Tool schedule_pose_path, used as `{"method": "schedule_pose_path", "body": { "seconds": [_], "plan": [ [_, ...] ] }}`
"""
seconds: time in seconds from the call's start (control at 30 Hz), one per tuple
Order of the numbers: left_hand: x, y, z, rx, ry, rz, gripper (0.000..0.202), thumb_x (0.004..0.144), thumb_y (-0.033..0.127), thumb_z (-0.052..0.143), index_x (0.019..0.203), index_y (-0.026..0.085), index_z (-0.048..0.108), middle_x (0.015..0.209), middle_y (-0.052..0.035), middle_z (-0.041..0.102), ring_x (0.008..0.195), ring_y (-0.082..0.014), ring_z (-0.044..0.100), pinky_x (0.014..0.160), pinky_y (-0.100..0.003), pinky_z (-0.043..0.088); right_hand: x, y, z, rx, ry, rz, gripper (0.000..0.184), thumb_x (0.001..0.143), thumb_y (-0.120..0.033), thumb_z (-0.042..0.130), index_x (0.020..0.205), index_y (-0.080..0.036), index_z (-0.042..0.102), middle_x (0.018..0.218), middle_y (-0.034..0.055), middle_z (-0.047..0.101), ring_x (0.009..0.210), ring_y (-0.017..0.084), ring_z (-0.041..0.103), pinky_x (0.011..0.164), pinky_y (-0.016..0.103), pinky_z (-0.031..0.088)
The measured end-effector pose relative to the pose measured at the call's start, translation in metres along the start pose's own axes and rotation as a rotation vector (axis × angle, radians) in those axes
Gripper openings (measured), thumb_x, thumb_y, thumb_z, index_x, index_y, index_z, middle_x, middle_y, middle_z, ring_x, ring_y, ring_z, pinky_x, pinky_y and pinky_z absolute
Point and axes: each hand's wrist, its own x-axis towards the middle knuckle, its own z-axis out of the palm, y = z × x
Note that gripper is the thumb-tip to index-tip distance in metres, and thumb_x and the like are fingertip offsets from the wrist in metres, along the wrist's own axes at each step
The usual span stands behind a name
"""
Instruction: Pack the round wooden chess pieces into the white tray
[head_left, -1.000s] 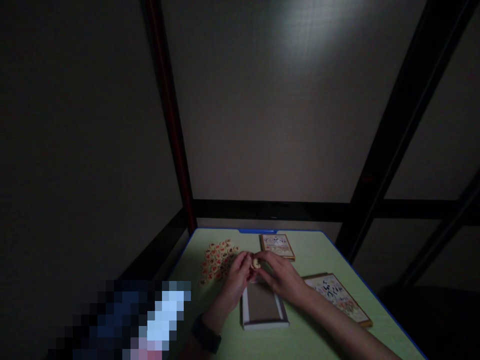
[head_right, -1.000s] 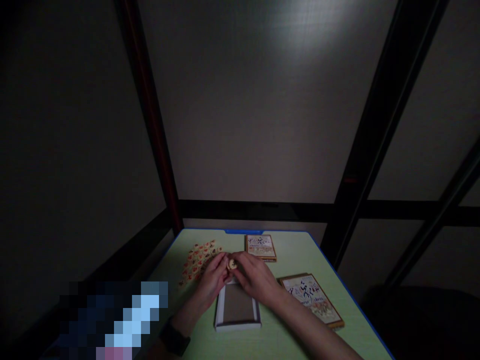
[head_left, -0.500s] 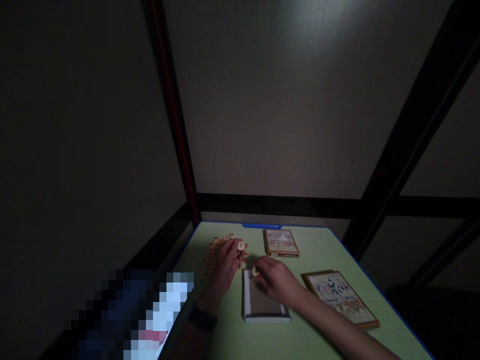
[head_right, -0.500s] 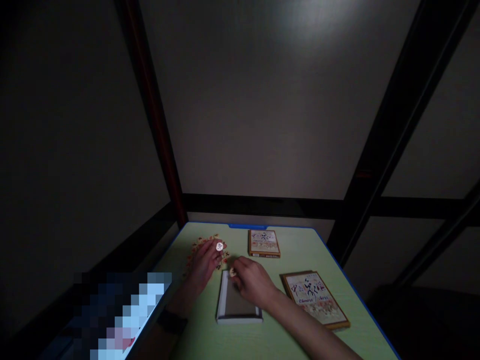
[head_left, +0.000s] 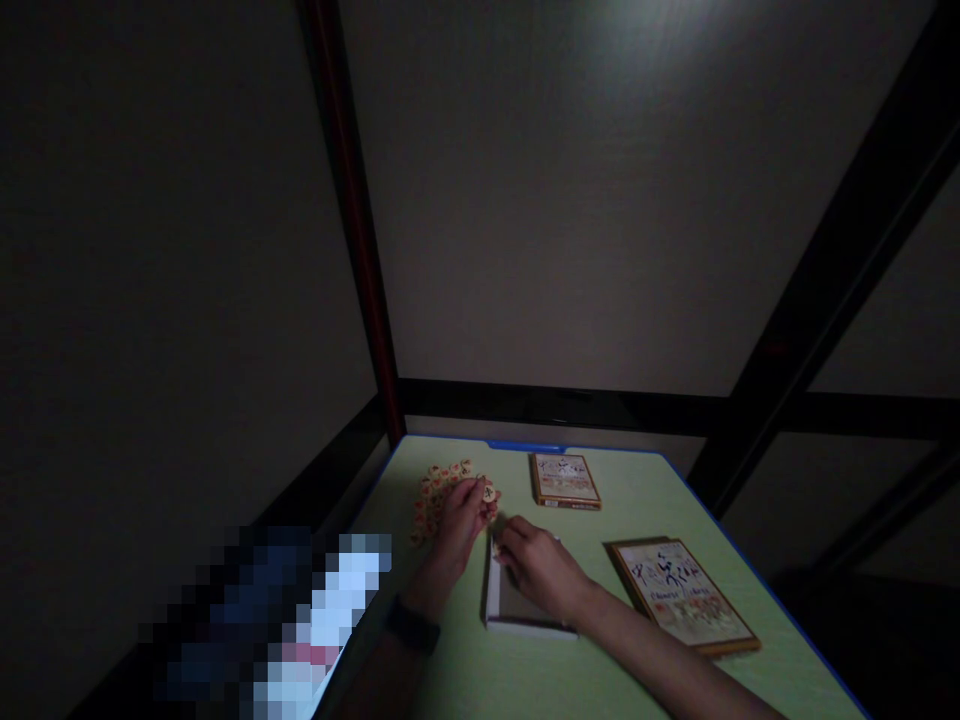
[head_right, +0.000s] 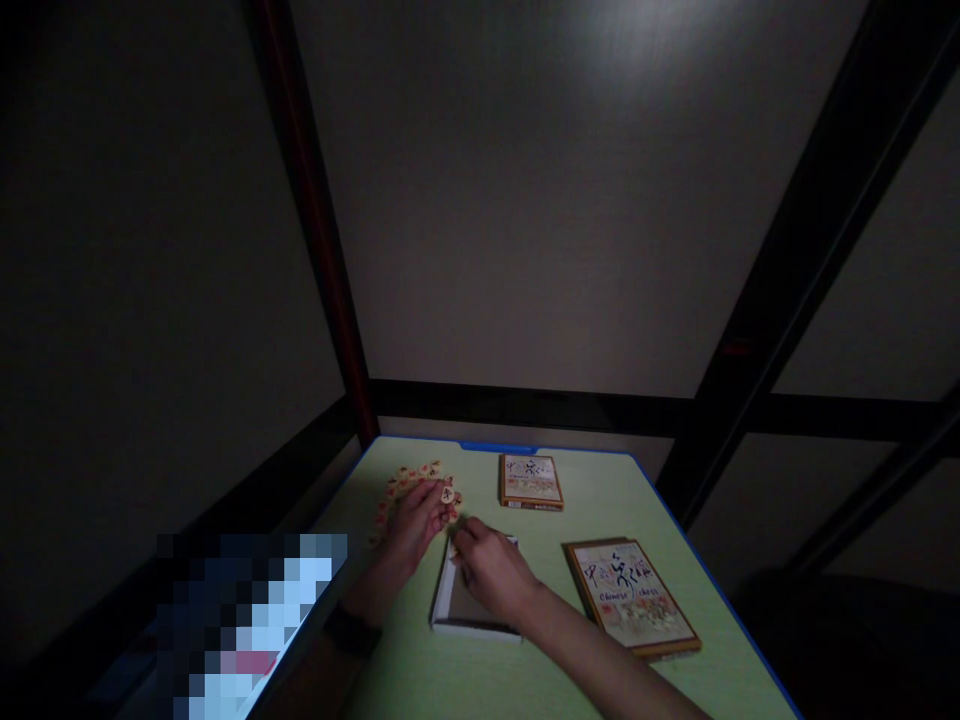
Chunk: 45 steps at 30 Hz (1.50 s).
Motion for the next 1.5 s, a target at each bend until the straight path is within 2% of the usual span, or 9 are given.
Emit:
{"method": "schedule_pose_path", "body": {
  "seconds": [0.2, 0.57, 0.67, 0.87, 1.0, 1.13, 1.23, 1.33, 1.5],
  "plan": [
    [-0.001, 0.0, 0.0, 0.011, -0.059, -0.025, 0.043, 0.056, 0.046, 0.086, 0.074, 0.016, 0.062, 0.072, 0.001, 0.061, 0.066, -0.0107, 0.057, 0.063, -0.022, 0.046, 0.003, 0.005, 0.007, 0.096, 0.074, 0.003, 0.019, 0.089, -0.007, 0.052, 0.097, -0.015, 0.068, 0.105, 0.0106, 0.063, 0.092, 0.02, 0.065, 0.082, 0.028, 0.05],
    [0.005, -0.008, -0.003, 0.079, -0.073, -0.034, 0.047, 0.056, 0.051, 0.084, 0.076, 0.016, 0.06, 0.073, 0.0025, 0.057, 0.06, -0.0075, 0.051, 0.057, -0.02, 0.04, 0.005, 0.004, 0.002, -0.002, 0.037, 0.065, 0.014, 0.094, -0.019, 0.055, 0.102, -0.016, 0.066, 0.108, 0.0109, 0.063, 0.091, 0.021, 0.067, 0.081, 0.029, 0.051],
    [0.006, -0.009, -0.006, 0.116, -0.094, -0.029, 0.048, 0.059, 0.054, 0.082, 0.079, 0.017, 0.059, 0.07, 0.0041, 0.055, 0.056, -0.0059, 0.047, 0.052, -0.019, 0.036, 0.004, 0.009, 0.004, 0.076, 0.152, 0.035, 0.011, 0.094, -0.021, 0.055, 0.098, -0.016, 0.063, 0.099, 0.0102, 0.065, 0.089, 0.022, 0.066, 0.079, 0.031, 0.052],
    [0.01, -0.016, -0.009, 0.268, -0.185, 0.012, 0.049, 0.066, 0.061, 0.076, 0.077, 0.018, 0.056, 0.057, 0.0091, 0.043, 0.045, -0.0042, 0.035, 0.044, -0.018, 0.022, 0.007, 0.017, 0.003, 0.27, 0.424, 0.01, 0.037, 0.094, -0.022, 0.054, 0.13, -0.014, 0.048, 0.093, 0.0088, 0.066, 0.087, 0.023, 0.065, 0.081, 0.036, 0.053],
    [0.01, -0.02, -0.006, 0.321, -0.28, 0.039, 0.049, 0.064, 0.062, 0.076, 0.073, 0.019, 0.054, 0.054, 0.0091, 0.042, 0.046, -0.006, 0.036, 0.045, -0.02, 0.026, 0.009, 0.018, 0.004, 0.228, 0.447, -0.026, 0.025, 0.094, -0.02, 0.053, 0.118, -0.017, 0.057, 0.099, 0.01, 0.065, 0.088, 0.023, 0.064, 0.08, 0.036, 0.053],
    [0.009, -0.014, -0.003, 0.418, -0.263, 0.15, 0.039, 0.07, 0.054, 0.073, 0.067, 0.02, 0.056, 0.058, 0.0048, 0.05, 0.053, -0.0106, 0.045, 0.052, -0.023, 0.035, 0.006, 0.016, 0.003, 0.135, 0.421, -0.02, 0.019, 0.095, -0.02, 0.05, 0.11, -0.017, 0.061, 0.097, 0.0099, 0.063, 0.084, 0.022, 0.064, 0.076, 0.033, 0.052],
    [0.01, -0.004, -0.004, 0.557, -0.095, 0.293, 0.03, 0.077, 0.047, 0.065, 0.063, 0.022, 0.056, 0.062, 0.0003, 0.06, 0.064, -0.0162, 0.055, 0.063, -0.026, 0.041, 0.003, 0.01, -0.001, 0.039, 0.315, 0.014, 0.022, 0.096, -0.022, 0.049, 0.112, -0.017, 0.063, 0.1, 0.0098, 0.063, 0.086, 0.022, 0.064, 0.077, 0.031, 0.051],
    [0.01, 0.003, -0.007, 0.714, 0.031, 0.302, 0.025, 0.085, 0.038, 0.053, 0.065, 0.023, 0.057, 0.065, -0.0012, 0.065, 0.068, -0.0188, 0.059, 0.067, -0.028, 0.042, 0.0, 0.003, -0.004, -0.069, 0.138, 0.04, 0.023, 0.096, -0.027, 0.05, 0.11, -0.018, 0.066, 0.105, 0.0097, 0.065, 0.087, 0.021, 0.066, 0.076, 0.029, 0.05],
    [0.007, 0.002, -0.009, 1.048, -0.024, 0.294, 0.029, 0.086, 0.02, 0.048, 0.058, 0.021, 0.055, 0.064, -0.0024, 0.066, 0.068, -0.0175, 0.058, 0.069, -0.027, 0.037, 0.0, -0.003, -0.004, -0.12, 0.026, 0.067, 0.031, 0.096, -0.028, 0.05, 0.122, -0.018, 0.064, 0.109, 0.0111, 0.069, 0.093, 0.023, 0.068, 0.078, 0.028, 0.049]
  ]
}}
